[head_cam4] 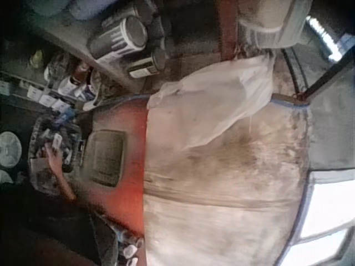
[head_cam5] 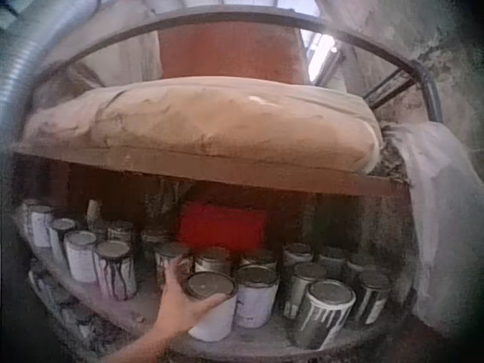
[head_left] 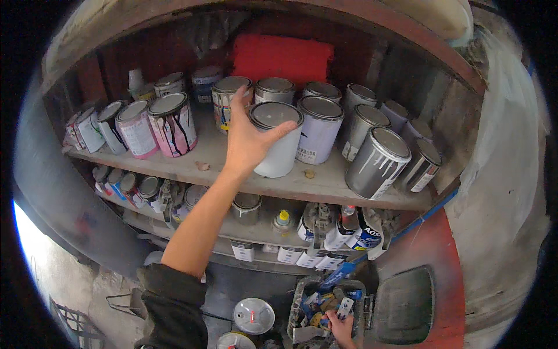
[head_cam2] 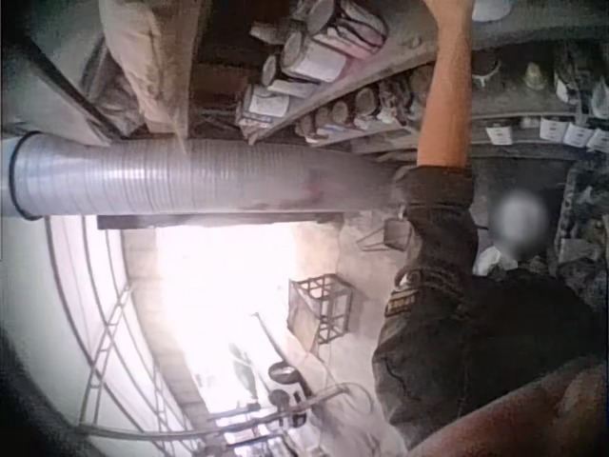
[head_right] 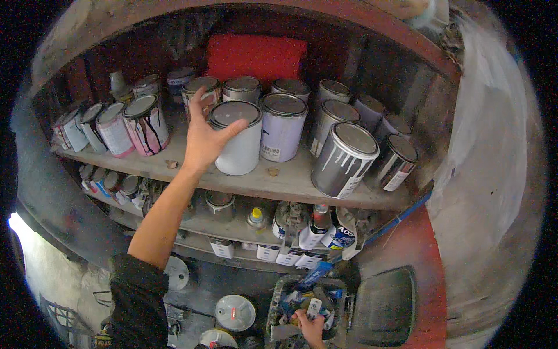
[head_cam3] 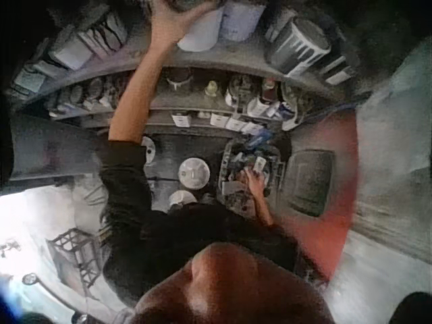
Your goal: The person wipes the rear bumper of a white car with a cloth, then retrieves a paint can from a shelf, opens it, and uses a ruler to apply paint to the car's rear bumper.
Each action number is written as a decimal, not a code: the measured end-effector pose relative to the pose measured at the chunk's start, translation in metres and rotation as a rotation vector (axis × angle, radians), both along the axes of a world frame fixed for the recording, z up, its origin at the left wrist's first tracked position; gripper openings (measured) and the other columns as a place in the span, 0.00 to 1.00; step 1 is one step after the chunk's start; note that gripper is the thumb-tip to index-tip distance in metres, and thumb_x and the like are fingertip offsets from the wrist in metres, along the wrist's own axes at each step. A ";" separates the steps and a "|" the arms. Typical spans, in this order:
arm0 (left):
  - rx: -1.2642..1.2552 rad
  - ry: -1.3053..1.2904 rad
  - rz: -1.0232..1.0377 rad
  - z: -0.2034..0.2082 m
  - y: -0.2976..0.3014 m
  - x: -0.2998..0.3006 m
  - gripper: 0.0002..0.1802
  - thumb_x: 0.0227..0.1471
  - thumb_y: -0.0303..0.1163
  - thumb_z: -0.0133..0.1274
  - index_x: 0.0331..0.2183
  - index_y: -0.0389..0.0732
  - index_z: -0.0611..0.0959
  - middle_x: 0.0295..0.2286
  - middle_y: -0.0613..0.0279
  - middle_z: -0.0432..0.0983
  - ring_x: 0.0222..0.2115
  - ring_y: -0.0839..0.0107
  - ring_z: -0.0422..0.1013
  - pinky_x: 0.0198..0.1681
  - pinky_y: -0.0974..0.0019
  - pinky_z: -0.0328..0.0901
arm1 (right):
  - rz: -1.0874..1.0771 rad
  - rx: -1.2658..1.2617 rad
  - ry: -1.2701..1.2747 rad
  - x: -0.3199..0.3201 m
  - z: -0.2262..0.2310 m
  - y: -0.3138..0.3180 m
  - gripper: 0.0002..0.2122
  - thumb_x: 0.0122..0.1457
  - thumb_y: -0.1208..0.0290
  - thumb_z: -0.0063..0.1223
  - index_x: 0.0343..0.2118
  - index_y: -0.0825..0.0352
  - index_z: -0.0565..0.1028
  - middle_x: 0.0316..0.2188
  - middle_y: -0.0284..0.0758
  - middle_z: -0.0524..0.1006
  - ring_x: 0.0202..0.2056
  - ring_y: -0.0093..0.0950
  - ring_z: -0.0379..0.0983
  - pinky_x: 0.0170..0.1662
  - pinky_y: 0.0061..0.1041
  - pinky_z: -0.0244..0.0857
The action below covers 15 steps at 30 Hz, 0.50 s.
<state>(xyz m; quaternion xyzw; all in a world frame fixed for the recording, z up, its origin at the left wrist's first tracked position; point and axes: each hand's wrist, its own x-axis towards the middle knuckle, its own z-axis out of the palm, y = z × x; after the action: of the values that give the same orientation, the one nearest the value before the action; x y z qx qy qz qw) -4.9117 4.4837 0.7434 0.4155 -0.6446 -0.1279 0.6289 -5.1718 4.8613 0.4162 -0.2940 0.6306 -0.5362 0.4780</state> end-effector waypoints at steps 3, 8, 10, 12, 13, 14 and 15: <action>-0.078 -0.033 -0.004 -0.016 0.003 -0.014 0.70 0.34 0.44 0.79 0.67 0.32 0.51 0.62 0.38 0.61 0.61 0.49 0.64 0.65 0.53 0.59 | 0.061 -0.216 -0.034 0.014 0.020 -0.002 0.12 0.69 0.70 0.54 0.27 0.66 0.74 0.19 0.34 0.66 0.17 0.25 0.58 0.26 0.35 0.58; -0.003 0.004 -0.011 -0.022 0.012 -0.007 0.74 0.30 0.44 0.79 0.67 0.32 0.50 0.62 0.37 0.60 0.62 0.45 0.62 0.66 0.51 0.58 | -0.533 0.118 -0.953 0.041 0.048 -0.020 0.12 0.70 0.75 0.52 0.26 0.66 0.75 0.17 0.33 0.68 0.18 0.28 0.64 0.29 0.38 0.67; 0.066 0.008 -0.020 -0.022 0.009 -0.013 0.74 0.29 0.42 0.79 0.67 0.33 0.49 0.61 0.36 0.61 0.61 0.44 0.64 0.64 0.51 0.60 | -0.471 0.241 -0.749 0.045 0.052 -0.023 0.13 0.69 0.74 0.53 0.25 0.67 0.74 0.18 0.34 0.69 0.18 0.29 0.65 0.30 0.38 0.67; 0.128 0.016 -0.032 -0.020 0.009 -0.012 0.73 0.29 0.41 0.79 0.68 0.35 0.49 0.61 0.36 0.62 0.60 0.44 0.65 0.63 0.51 0.62 | 0.083 0.076 -0.071 0.035 0.028 -0.012 0.14 0.69 0.73 0.54 0.24 0.68 0.71 0.18 0.37 0.68 0.19 0.29 0.65 0.34 0.39 0.67; 0.148 0.021 -0.044 -0.016 0.012 -0.010 0.73 0.29 0.41 0.79 0.68 0.36 0.49 0.60 0.36 0.63 0.59 0.45 0.66 0.62 0.51 0.63 | 0.229 -0.155 -0.012 0.028 0.030 -0.010 0.13 0.69 0.72 0.54 0.26 0.68 0.74 0.18 0.38 0.70 0.20 0.29 0.67 0.34 0.38 0.68; 0.168 0.030 -0.056 -0.013 0.015 -0.007 0.73 0.29 0.41 0.78 0.68 0.36 0.49 0.60 0.36 0.64 0.58 0.45 0.67 0.62 0.52 0.64 | 0.178 -0.170 -0.108 0.027 0.016 -0.008 0.12 0.69 0.71 0.54 0.28 0.68 0.76 0.18 0.36 0.70 0.20 0.29 0.67 0.32 0.37 0.67; 0.108 0.013 -0.012 -0.017 0.011 -0.004 0.72 0.30 0.41 0.78 0.68 0.38 0.50 0.58 0.36 0.66 0.57 0.45 0.68 0.61 0.52 0.64 | 0.127 -0.185 -0.204 0.026 -0.008 -0.004 0.11 0.70 0.70 0.54 0.29 0.68 0.77 0.18 0.35 0.69 0.19 0.28 0.66 0.31 0.36 0.66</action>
<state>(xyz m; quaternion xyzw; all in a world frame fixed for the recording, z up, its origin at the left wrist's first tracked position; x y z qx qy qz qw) -4.9158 4.4946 0.7261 0.4442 -0.6351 -0.1688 0.6089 -5.1459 4.8569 0.4082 -0.3201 0.5067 -0.5876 0.5436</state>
